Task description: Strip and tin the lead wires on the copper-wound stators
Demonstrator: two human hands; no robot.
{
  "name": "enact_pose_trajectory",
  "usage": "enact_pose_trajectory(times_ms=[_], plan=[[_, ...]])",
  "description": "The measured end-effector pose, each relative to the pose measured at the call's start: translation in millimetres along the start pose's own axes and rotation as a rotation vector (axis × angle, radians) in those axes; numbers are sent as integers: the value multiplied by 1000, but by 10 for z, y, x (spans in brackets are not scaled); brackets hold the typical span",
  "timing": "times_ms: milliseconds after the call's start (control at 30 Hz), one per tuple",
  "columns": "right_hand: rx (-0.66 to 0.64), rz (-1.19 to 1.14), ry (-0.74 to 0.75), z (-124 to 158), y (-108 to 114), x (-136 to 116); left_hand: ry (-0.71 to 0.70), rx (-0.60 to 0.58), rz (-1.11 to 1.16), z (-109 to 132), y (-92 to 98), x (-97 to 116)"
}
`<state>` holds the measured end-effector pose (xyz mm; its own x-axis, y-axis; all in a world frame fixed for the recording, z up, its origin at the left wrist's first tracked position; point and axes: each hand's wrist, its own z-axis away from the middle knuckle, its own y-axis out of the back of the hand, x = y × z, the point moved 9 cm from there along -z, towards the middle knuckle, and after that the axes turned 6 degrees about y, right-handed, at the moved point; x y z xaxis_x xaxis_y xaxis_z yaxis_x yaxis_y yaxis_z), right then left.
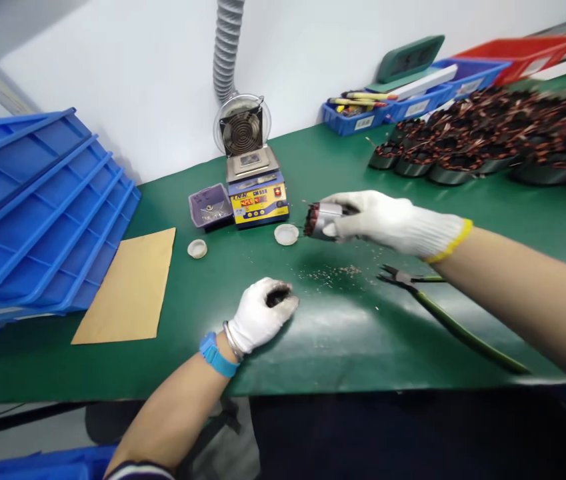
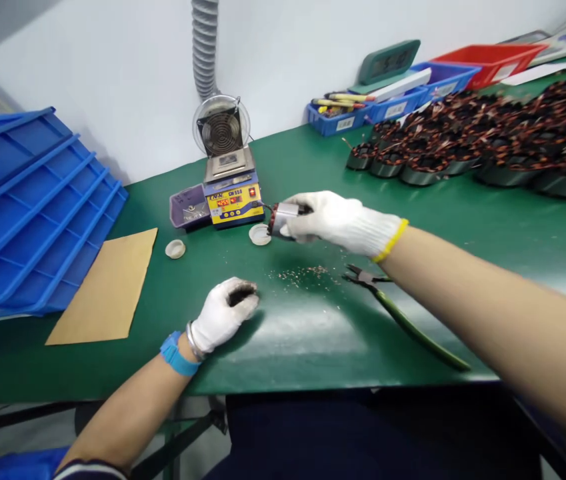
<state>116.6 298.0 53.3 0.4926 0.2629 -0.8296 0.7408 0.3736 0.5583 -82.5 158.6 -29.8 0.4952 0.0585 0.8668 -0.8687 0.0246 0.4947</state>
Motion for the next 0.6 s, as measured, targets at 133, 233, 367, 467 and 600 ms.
enact_pose_trajectory(times_ms=[133,233,367,467,600], plan=[[-33,26,-95,-469,-102,115,-20,-42,9,-6,33,-5],[-73,149,-124,-656,-147,149,-38,-61,-11,-14,57,30],[-133,276,-158,-725,-190,96,-59,-75,-43,-16,33,69],[-176,388,-198,-716,-223,-4,-62,-76,-51,-9,16,88],[-228,536,-218,-719,-269,-144,-73,-76,-72,7,10,114]])
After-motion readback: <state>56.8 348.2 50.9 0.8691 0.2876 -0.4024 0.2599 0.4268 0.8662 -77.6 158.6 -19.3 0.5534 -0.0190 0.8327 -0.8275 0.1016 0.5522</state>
